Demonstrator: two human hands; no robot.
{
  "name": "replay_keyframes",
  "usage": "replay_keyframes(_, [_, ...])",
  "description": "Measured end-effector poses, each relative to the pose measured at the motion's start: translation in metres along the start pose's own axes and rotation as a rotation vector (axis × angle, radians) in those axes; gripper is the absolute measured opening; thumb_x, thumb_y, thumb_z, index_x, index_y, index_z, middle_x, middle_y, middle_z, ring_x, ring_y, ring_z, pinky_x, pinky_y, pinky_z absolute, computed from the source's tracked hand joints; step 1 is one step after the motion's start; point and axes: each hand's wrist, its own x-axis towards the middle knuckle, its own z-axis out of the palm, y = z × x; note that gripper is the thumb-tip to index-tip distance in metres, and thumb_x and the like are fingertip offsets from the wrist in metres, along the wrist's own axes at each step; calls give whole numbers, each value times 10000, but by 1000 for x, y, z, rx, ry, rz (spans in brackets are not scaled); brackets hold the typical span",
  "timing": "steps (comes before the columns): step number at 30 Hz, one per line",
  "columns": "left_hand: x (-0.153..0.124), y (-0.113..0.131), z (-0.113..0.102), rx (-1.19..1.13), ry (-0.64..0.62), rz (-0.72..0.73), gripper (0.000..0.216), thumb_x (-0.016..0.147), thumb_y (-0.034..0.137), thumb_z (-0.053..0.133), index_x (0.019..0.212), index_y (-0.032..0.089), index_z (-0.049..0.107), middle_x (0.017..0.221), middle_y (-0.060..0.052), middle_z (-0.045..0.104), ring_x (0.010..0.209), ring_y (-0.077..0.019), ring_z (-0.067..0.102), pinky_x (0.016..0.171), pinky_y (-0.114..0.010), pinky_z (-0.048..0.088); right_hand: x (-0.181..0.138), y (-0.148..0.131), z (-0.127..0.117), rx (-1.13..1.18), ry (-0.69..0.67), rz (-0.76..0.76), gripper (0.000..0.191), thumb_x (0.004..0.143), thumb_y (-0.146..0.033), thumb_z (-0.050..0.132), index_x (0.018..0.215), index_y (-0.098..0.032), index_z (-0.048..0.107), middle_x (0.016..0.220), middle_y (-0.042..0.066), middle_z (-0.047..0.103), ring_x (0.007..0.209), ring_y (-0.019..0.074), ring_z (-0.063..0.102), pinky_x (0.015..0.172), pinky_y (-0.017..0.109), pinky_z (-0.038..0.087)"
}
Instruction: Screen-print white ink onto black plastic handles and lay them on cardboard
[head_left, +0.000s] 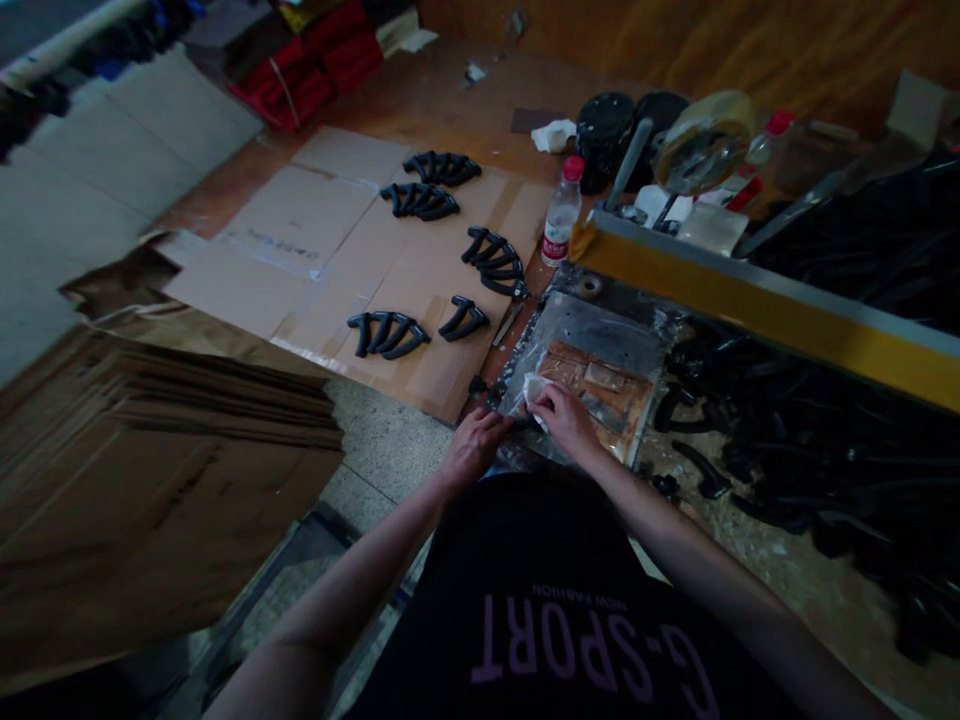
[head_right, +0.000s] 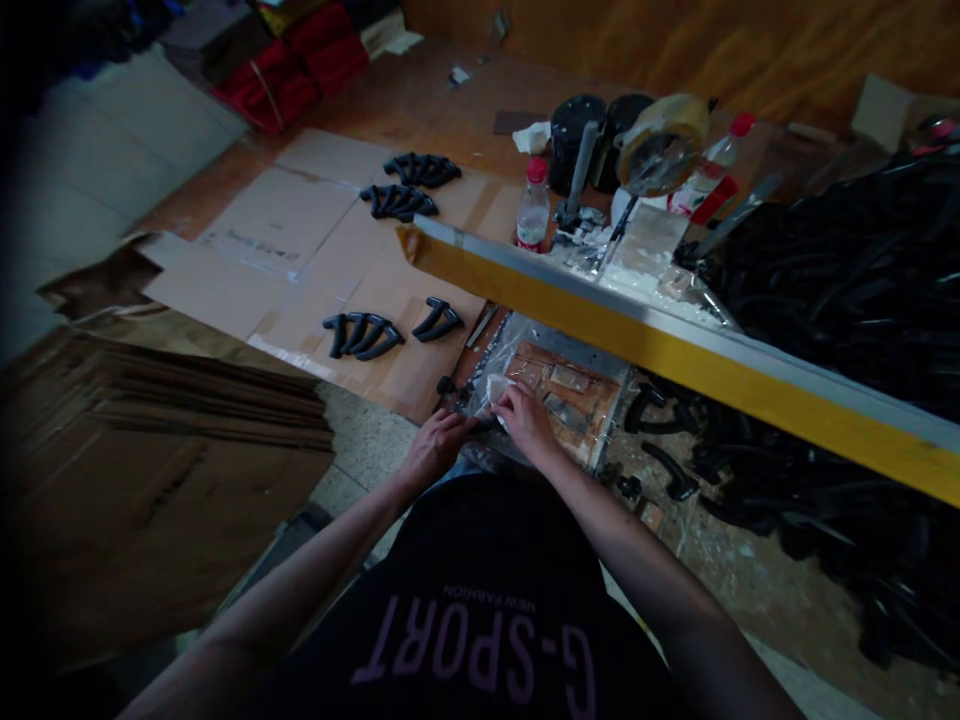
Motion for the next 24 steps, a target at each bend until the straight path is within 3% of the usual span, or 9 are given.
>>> replay_keyframes(7, [0,0,-1,-5,7,-8,283,952,262,420,1128,158,616,846,-69,623,735,-191,507,704,-329,440,-7,3,1,-126,-24,-26,151,863,-262,586,726,-228,530,826,16,567,795,184,555,722,304,416])
replay_keyframes(12, [0,-1,-1,-36,16,-2,288,958,272,412,1137,156,605,859,-68,630,747,-188,516,726,-333,440,12,1,6,-199,26,-61,120,873,-251,560,759,-227,534,876,41,576,813,200,550,714,311,418])
replay_keyframes(16, [0,-1,-1,-37,5,-10,284,958,276,413,1138,168,604,861,-68,633,740,-183,533,723,-342,445,25,0,-3,-99,159,-51,104,869,-251,532,768,-226,536,852,51,568,833,211,541,774,336,426])
replay_keyframes(19, [0,-1,0,-38,13,-18,291,956,294,423,1144,169,607,874,-71,637,753,-184,545,731,-350,451,14,1,-20,15,223,-6,103,886,-308,516,835,-223,543,798,28,566,782,194,551,759,325,435])
replay_keyframes(24, [0,0,0,-25,44,-18,282,958,304,421,1089,167,629,847,-69,636,744,-188,532,715,-337,448,-17,-1,-28,25,69,-67,67,887,-251,541,889,-222,601,852,21,599,814,177,582,763,299,436])
